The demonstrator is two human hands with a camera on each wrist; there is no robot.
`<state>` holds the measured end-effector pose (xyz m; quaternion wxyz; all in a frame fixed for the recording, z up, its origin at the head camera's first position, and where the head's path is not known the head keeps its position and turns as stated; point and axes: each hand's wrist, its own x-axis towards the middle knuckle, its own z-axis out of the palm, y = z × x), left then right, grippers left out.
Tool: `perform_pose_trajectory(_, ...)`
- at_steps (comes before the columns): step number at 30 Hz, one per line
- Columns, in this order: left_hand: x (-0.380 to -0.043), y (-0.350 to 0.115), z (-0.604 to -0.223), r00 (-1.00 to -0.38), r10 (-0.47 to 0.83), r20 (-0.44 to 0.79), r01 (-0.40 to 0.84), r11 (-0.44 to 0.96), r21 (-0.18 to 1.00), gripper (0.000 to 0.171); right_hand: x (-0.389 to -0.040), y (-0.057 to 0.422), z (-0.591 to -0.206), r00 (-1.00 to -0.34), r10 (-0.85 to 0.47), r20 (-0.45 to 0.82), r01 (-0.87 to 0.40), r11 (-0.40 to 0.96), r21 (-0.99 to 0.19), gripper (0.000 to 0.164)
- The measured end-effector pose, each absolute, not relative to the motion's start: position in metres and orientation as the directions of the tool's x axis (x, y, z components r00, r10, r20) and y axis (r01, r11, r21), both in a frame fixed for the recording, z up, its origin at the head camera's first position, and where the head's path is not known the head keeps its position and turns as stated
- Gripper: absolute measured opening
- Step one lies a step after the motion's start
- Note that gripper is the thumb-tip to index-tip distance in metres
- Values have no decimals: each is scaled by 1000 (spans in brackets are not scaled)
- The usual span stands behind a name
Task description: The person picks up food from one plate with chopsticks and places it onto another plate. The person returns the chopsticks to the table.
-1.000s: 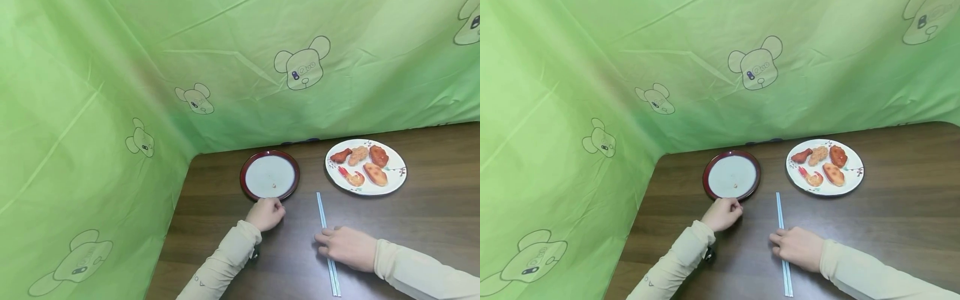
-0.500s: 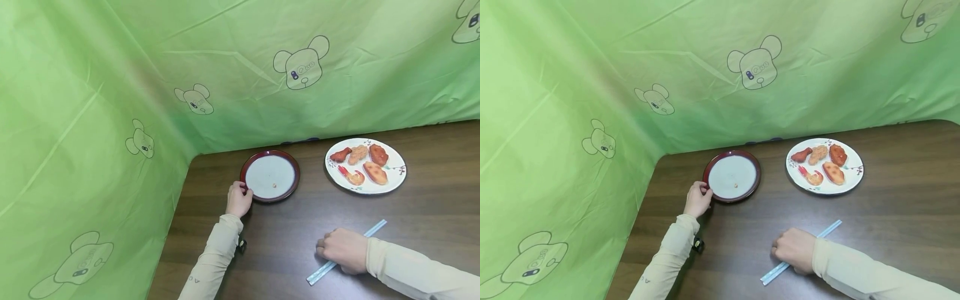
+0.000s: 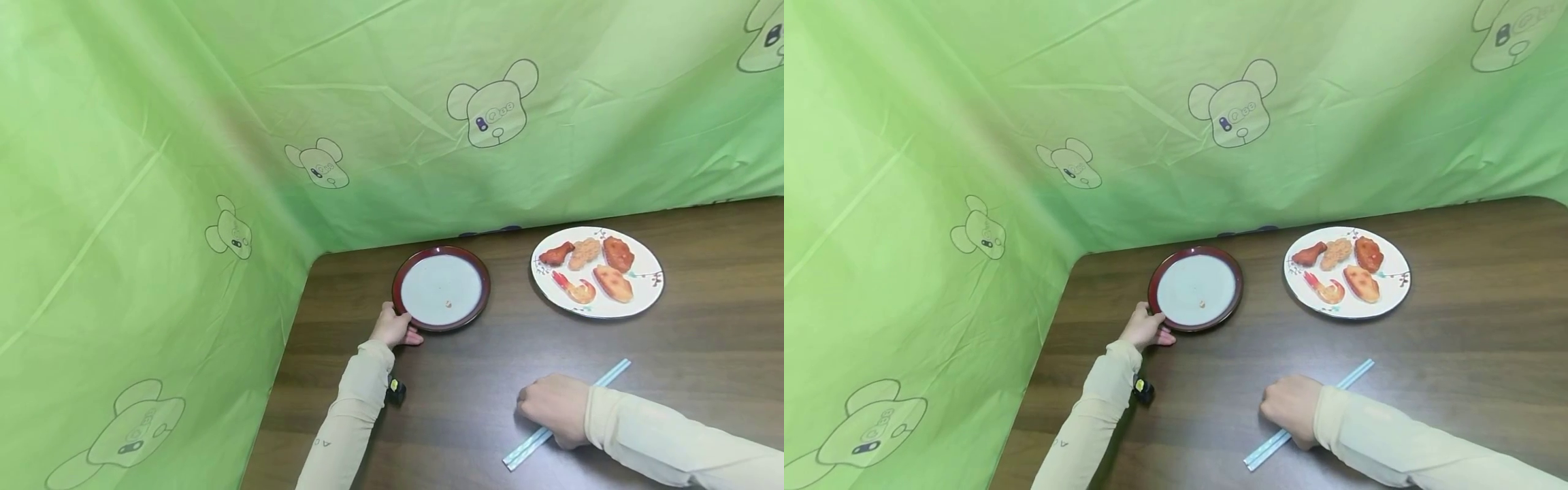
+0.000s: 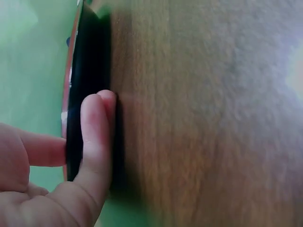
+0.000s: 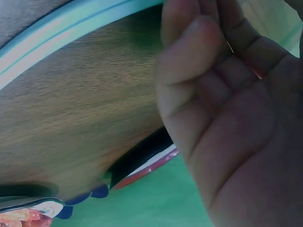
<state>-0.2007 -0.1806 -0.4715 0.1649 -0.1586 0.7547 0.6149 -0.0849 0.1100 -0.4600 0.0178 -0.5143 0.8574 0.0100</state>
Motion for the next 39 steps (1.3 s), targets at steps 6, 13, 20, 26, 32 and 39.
perform_pose_trajectory(6,-205,-180,-474,-878,-41,-478,-478,153,865,49,-89,111,-457,-435,-900,-28,-900,436,-17,33)
perform_pose_trajectory(13,-206,-179,-475,-878,-54,-476,-478,175,861,56,-92,111,-457,-444,-896,-32,-893,445,-61,28)
perform_pose_trajectory(20,-206,-177,-479,-879,-73,-471,-476,185,860,57,-94,109,-459,-451,-892,-21,-888,451,-93,32)
perform_pose_trajectory(26,-206,-174,-477,-887,-80,-455,-462,174,870,58,-94,110,-458,-455,-889,-42,-882,457,-112,27)
perform_pose_trajectory(32,-203,-176,-475,-885,-87,-457,-465,185,866,66,-91,110,-457,-455,-890,-9,-889,455,-56,33)
perform_pose_trajectory(39,-199,-173,-472,-891,-92,-445,-455,201,868,63,-84,111,-457,-451,-892,-25,-891,452,-44,35)
